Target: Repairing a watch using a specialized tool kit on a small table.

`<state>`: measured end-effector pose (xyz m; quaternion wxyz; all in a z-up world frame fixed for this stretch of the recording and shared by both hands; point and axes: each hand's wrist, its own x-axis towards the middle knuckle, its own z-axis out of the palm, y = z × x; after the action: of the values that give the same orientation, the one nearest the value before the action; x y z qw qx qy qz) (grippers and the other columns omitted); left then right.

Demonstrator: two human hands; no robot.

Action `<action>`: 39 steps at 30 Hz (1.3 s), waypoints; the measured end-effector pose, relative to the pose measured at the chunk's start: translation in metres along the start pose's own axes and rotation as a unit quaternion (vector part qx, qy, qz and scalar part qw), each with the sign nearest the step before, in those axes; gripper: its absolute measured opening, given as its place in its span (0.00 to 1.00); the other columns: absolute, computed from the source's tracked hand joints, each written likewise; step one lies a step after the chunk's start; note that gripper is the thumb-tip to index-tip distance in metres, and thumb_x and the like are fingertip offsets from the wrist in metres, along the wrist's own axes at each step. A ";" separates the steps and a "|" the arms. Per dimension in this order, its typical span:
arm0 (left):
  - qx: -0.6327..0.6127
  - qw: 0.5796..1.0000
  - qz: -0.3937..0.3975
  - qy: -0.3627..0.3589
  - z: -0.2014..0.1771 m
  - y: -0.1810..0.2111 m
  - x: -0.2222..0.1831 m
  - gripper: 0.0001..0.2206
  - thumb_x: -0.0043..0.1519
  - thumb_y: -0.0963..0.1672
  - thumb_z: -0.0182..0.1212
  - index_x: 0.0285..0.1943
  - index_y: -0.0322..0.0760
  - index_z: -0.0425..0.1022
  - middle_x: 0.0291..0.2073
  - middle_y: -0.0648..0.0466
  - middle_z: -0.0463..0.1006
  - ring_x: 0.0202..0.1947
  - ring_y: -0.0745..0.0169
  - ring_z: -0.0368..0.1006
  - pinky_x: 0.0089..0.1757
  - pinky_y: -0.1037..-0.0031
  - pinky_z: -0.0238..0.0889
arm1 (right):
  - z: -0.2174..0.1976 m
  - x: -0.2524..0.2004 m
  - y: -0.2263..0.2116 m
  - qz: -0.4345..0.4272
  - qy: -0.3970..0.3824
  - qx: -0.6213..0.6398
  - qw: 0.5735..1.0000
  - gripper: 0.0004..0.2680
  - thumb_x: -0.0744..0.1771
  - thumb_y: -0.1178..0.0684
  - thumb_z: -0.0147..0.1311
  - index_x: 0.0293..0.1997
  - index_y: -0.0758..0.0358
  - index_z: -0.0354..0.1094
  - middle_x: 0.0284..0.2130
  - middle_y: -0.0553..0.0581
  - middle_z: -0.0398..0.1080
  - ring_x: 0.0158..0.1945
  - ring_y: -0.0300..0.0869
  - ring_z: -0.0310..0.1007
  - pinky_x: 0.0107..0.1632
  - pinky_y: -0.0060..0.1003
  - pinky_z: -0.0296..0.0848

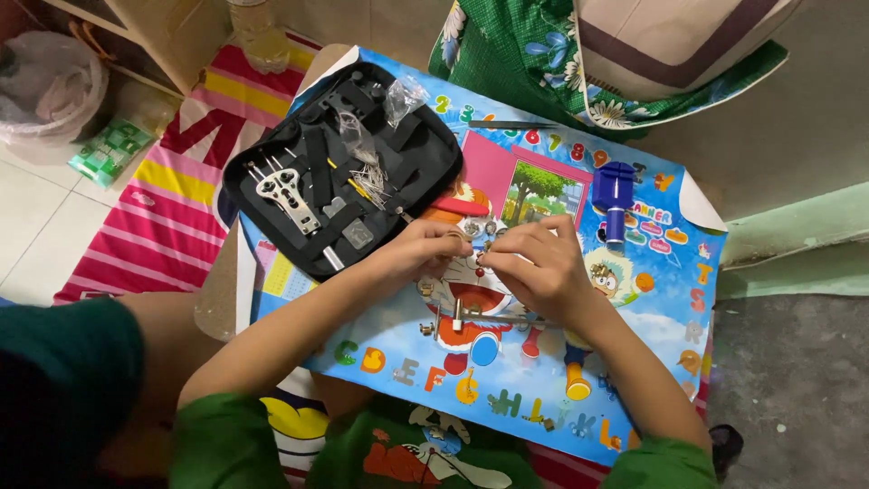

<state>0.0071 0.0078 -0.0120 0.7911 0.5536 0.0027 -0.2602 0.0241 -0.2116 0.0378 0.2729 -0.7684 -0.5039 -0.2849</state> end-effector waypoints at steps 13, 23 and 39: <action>-0.020 1.000 -0.012 0.006 0.001 0.002 -0.002 0.07 0.58 0.41 0.65 0.28 0.35 0.74 0.16 0.62 0.54 0.17 0.78 0.48 0.21 0.84 0.41 | 0.011 -0.004 0.011 0.002 -0.006 0.047 0.999 0.03 0.68 0.57 0.60 0.39 0.50 0.77 0.35 0.44 0.75 0.42 0.40 0.76 0.48 0.41 0.63; -0.036 0.999 -0.002 0.031 0.008 0.002 -0.003 0.06 0.57 0.40 0.69 0.30 0.32 0.77 0.20 0.60 0.62 0.20 0.80 0.55 0.23 0.87 0.49 | 0.015 -0.010 0.012 -0.011 -0.009 0.023 1.000 0.03 0.68 0.57 0.60 0.40 0.50 0.77 0.34 0.44 0.75 0.40 0.41 0.76 0.48 0.42 0.64; -0.043 0.999 0.018 0.005 0.002 -0.004 -0.002 0.06 0.59 0.40 0.69 0.36 0.28 0.79 0.22 0.58 0.65 0.22 0.78 0.60 0.25 0.84 0.55 | 0.016 -0.009 0.014 -0.001 -0.008 0.037 0.999 0.05 0.67 0.60 0.60 0.40 0.51 0.78 0.35 0.46 0.76 0.41 0.41 0.77 0.50 0.43 0.65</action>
<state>0.0029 0.0060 -0.0143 0.8190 0.5200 0.0080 -0.2426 0.0365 -0.2109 0.0186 0.2970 -0.7595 -0.5169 -0.2604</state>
